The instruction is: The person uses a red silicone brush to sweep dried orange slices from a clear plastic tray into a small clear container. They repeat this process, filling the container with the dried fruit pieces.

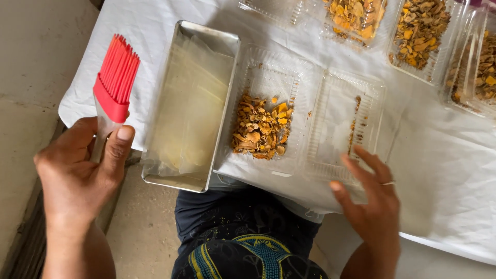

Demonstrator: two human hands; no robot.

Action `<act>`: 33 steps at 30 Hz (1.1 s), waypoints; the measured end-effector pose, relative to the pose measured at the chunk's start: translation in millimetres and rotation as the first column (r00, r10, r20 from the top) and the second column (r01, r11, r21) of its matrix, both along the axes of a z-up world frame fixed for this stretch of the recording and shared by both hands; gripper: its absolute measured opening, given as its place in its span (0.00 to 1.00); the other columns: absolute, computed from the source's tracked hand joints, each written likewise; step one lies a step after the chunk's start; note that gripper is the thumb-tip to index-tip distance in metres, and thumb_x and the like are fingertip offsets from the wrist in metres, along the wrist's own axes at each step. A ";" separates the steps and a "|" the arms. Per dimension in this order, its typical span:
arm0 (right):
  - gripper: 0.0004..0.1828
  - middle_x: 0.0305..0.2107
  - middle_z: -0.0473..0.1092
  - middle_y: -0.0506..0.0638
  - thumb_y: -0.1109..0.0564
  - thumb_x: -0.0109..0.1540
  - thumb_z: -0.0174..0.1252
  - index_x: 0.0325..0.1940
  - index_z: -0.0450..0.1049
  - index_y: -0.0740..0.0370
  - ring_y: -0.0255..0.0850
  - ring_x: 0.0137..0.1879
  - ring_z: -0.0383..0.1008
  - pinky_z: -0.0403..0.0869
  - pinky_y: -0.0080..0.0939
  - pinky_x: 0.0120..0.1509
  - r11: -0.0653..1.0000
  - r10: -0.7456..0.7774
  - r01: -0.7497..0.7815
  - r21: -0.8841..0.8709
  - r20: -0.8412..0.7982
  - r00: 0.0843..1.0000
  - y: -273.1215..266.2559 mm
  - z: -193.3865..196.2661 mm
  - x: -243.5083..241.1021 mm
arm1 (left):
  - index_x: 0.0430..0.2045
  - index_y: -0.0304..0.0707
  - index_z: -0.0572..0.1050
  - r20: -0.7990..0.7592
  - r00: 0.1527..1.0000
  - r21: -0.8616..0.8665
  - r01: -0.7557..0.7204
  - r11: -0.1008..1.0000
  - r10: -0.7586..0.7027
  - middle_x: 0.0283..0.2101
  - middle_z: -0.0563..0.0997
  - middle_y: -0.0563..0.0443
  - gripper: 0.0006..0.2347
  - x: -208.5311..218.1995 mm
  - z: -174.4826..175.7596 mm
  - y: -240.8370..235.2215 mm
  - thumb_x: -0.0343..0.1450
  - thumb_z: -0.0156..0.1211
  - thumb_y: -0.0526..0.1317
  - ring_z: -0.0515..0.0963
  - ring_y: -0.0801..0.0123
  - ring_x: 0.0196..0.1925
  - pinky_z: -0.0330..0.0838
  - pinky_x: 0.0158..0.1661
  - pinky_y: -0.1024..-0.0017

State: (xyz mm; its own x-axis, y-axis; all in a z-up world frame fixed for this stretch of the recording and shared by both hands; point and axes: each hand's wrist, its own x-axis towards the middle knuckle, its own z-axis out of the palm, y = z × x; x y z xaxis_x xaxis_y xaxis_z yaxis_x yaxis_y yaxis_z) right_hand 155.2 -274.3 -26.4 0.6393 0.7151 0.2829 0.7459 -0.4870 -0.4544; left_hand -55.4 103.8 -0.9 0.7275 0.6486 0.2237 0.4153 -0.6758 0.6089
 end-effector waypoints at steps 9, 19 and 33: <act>0.18 0.55 0.74 0.64 0.59 0.66 0.64 0.56 0.77 0.74 0.54 0.61 0.75 0.76 0.56 0.71 0.986 0.145 -0.156 0.052 0.170 0.975 23.2 49.5 23.3 | 0.40 0.27 0.76 -0.098 0.984 0.224 0.169 0.960 -0.150 0.40 0.82 0.42 0.12 22.5 14.0 -7.3 0.78 0.69 0.41 0.82 0.54 0.34 0.71 0.27 0.58; 0.18 0.52 0.77 0.51 0.57 0.64 0.66 0.58 0.78 0.62 0.46 0.57 0.76 0.70 0.48 0.67 0.975 0.193 -0.185 -0.121 0.059 0.979 53.0 29.8 36.9 | 0.23 0.33 0.65 -0.144 0.982 0.070 0.134 0.988 -0.123 0.17 0.69 0.43 0.16 42.4 -22.9 20.1 0.81 0.60 0.36 0.64 0.50 0.16 0.60 0.23 0.53; 0.17 0.41 0.79 0.46 0.52 0.64 0.63 0.54 0.79 0.60 0.43 0.48 0.78 0.70 0.47 0.62 0.941 0.281 -0.296 -0.166 -0.107 0.954 52.3 18.9 30.6 | 0.43 0.19 0.78 0.025 0.978 0.371 0.182 0.911 -0.205 0.37 0.77 0.39 0.16 38.4 8.1 36.3 0.92 0.63 0.41 0.74 0.57 0.30 0.63 0.28 0.62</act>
